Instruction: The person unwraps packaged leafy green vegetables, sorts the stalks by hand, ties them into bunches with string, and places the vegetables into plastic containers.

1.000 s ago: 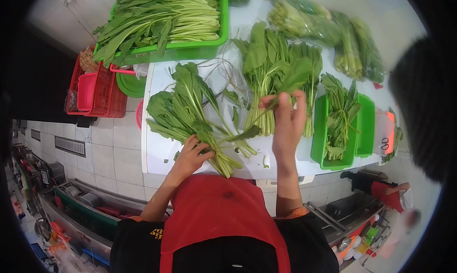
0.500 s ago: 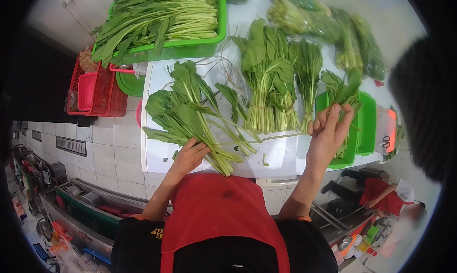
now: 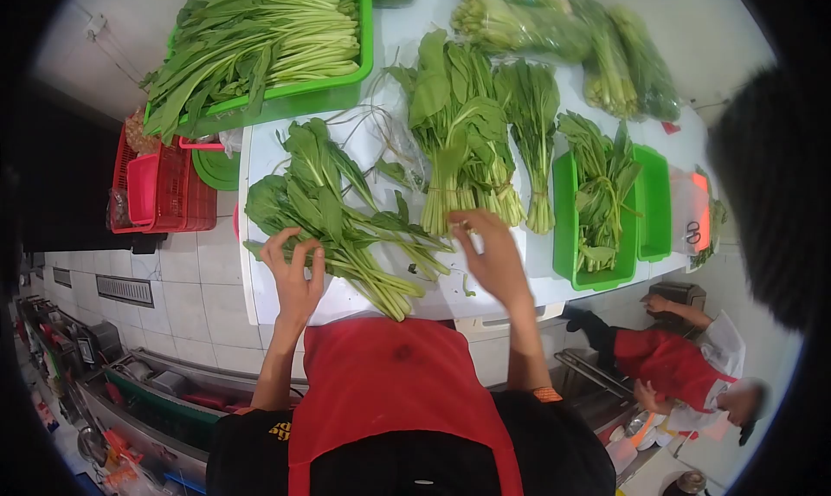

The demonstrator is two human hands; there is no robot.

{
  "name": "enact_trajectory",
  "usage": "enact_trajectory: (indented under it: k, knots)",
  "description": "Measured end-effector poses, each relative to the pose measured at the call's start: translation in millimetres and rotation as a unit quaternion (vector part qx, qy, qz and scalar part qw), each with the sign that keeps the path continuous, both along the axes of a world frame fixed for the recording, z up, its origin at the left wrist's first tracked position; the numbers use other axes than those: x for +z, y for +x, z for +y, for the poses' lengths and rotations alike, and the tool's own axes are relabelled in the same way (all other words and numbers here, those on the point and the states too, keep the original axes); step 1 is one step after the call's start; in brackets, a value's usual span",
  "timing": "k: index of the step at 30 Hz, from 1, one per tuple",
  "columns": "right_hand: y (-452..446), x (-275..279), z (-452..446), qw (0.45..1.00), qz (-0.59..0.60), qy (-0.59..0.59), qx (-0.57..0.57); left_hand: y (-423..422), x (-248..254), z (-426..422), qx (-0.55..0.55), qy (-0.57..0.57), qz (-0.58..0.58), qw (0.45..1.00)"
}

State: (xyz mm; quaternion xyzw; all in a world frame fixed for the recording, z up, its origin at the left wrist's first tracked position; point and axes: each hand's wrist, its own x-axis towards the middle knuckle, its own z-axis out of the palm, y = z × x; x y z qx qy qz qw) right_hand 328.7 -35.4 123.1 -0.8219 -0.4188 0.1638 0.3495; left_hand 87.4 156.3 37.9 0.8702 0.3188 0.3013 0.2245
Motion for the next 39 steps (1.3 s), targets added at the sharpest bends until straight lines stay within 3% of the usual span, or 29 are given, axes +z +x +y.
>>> enact_trajectory:
  k: [1,3,7,15,21,23,25,26,27,28,29,32,34,35,37,38,39]
  knots:
    - [-9.8,-10.6,3.5,1.000,-0.009,-0.017,0.007,0.1,0.2,-1.7,0.002,-0.001,0.001,1.000]
    - [-32.4,-18.2,8.3,0.991,-0.094,-0.092,0.004,3.3,1.9,-8.3,-0.102,0.081,0.007,0.991]
    - [-55.5,-40.1,17.4,0.975,-0.170,-0.128,-0.064,26.0,6.0,-33.0,-0.193,0.083,0.084,0.974]
    - [-52.7,-64.4,4.1,0.965,-0.246,-0.082,-0.045,34.3,-3.0,-29.8,-0.189,0.062,0.092,0.976]
    - [-54.4,-68.6,-2.2,0.978,-0.189,-0.085,-0.032,22.3,-3.0,-36.9,-0.194,0.065,0.053,0.977]
    - [-55.6,-53.4,-6.8,0.996,0.000,-0.018,-0.085,19.9,-1.7,-42.2,-0.188,0.056,0.034,0.980]
    - [-41.1,-44.3,-20.0,0.998,-0.006,0.012,-0.058,17.9,-2.4,-45.0,-0.191,0.049,0.037,0.980]
    - [-31.3,-41.2,-28.9,0.996,0.032,-0.002,-0.089,16.3,-3.4,-43.8,-0.197,0.045,0.038,0.979]
    - [-23.7,-20.7,-30.4,0.982,0.143,0.031,-0.122,13.6,-6.6,-42.7,-0.192,0.048,0.040,0.979]
    - [-10.0,-3.1,-41.7,0.982,0.135,-0.002,-0.131,10.8,-11.3,-42.4,-0.197,0.040,0.056,0.978]
    - [5.1,1.7,-56.7,0.980,0.122,0.070,-0.144,9.1,-13.6,-41.1,-0.201,0.033,0.070,0.977]
    - [48.0,45.2,-94.4,0.944,-0.021,0.126,-0.303,-1.3,4.7,-25.4,-0.266,0.002,0.071,0.961]
    - [96.3,48.4,-141.8,0.926,-0.137,0.123,-0.329,-10.1,1.7,-14.7,-0.278,0.002,0.098,0.956]
    - [125.7,43.9,-171.7,0.927,-0.138,0.122,-0.328,-14.4,-1.5,-11.4,-0.295,0.002,0.124,0.947]
    - [167.7,26.5,-215.5,0.909,-0.220,-0.023,-0.354,-21.1,-19.6,-8.3,-0.304,-0.016,0.122,0.945]
    - [166.1,25.7,-212.8,0.910,-0.221,-0.021,-0.351,-23.4,-29.8,-8.1,-0.310,0.039,0.150,0.938]
    - [163.1,22.6,-208.8,0.830,-0.390,-0.173,-0.358,-27.3,-38.5,-9.7,-0.314,0.091,0.179,0.928]
